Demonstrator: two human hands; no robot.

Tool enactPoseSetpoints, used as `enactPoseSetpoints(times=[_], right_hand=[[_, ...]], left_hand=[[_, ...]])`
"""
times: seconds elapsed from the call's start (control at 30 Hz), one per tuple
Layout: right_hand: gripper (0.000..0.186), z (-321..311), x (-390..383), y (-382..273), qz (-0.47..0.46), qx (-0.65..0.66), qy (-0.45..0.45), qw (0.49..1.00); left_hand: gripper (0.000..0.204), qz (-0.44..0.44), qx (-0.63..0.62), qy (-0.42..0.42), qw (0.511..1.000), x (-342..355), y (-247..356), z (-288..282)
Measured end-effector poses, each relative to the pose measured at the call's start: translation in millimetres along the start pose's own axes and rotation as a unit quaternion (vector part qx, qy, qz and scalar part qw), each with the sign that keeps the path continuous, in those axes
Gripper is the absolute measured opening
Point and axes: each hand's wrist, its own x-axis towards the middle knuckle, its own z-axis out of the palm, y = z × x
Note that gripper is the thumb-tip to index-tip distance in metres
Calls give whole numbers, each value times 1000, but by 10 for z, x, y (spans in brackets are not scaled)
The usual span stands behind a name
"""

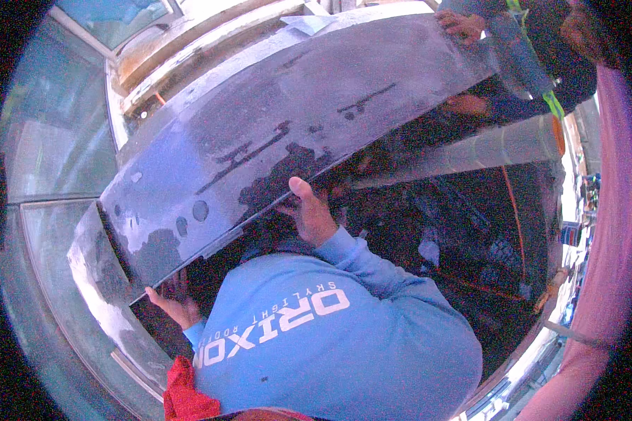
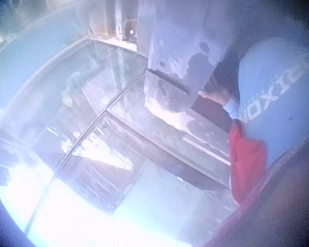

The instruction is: The person scrapes a dark surface with a putty knife, then lifts and positions a large dark panel onto the surface with assistance from another person. The panel is aligned and pressed into place along the edge of the structure.

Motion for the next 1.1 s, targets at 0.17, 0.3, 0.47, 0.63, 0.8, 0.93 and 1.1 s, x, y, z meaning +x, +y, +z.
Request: enactPoseSetpoints(times=[0.17,0.3,0.47,0.63,0.8,0.93,1.1], right_hand=[[63,-88,59,44,6,-35,5,999],[58,-24,25,9,-6,-52,-14,999],[61,44,-3,57,-2,-108,9,994],[69,4,15,90,-14,-78,4,997],[69,8,10,68,-11,-50,8,999],[69,-69,76,82,-24,-64,-12,998],[68,-47,49,69,-21,-77,2,997]], left_hand=[[72,10,12,-15,1000,-45,-4,67],[61,-33,-20,-38,999,77,-101,-61],[50,4,-8,-16,1000,-37,57,67],[57,-12,-28,-62,998,-30,61,0],[56,-20,-51,-38,998,-88,69,26],[64,-28,-52,-13,998,-81,161,131],[62,-35,-61,-9,998,-103,202,173]])
